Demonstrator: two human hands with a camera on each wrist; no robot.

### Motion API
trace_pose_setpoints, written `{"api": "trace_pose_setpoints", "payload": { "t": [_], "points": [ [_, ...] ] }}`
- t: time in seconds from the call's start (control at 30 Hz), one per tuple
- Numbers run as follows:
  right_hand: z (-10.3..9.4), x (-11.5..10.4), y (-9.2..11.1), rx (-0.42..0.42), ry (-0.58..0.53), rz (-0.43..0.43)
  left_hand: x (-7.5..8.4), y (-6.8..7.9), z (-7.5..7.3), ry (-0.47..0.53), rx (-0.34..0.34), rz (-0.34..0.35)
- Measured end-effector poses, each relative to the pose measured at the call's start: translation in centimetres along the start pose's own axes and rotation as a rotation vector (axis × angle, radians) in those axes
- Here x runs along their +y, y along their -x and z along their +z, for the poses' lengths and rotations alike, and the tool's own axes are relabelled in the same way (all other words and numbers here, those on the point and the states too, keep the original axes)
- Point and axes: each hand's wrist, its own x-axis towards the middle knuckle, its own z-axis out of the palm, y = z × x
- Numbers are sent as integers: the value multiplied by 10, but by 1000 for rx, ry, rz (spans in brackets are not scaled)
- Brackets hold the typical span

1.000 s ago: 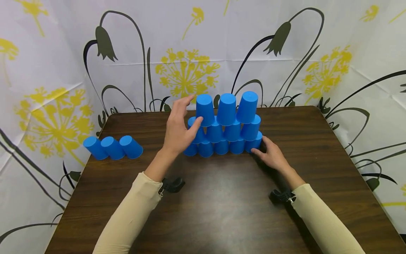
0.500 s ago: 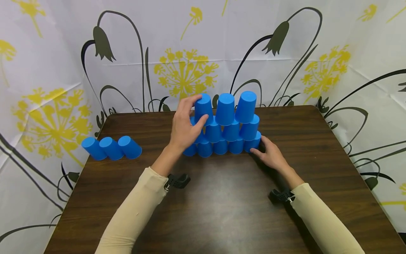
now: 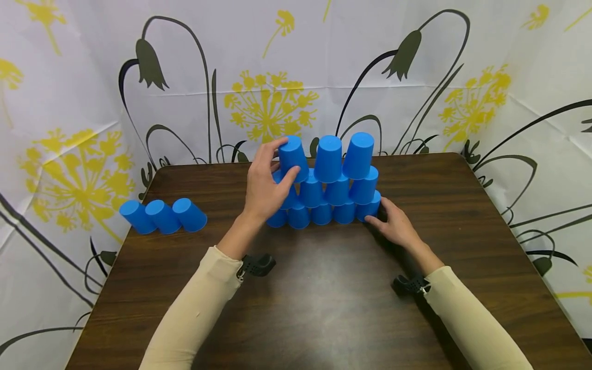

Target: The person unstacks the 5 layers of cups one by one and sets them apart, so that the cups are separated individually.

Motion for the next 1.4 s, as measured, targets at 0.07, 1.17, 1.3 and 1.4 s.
{"api": "trace_pose_setpoints", "payload": {
  "t": [0.07,1.17,1.3,1.4],
  "points": [
    [0,0,0,3,-5,-4,1,1,-6,14,29,-2],
    [1,1,0,4,-7,-4,-119,129,-88,-397,167,-400],
    [1,1,1,6,-10,-2,-123,133,-86,-403,145,-439],
    [1,1,1,6,-8,-2,-125,134,-84,-406,139,-456]
  ]
}}
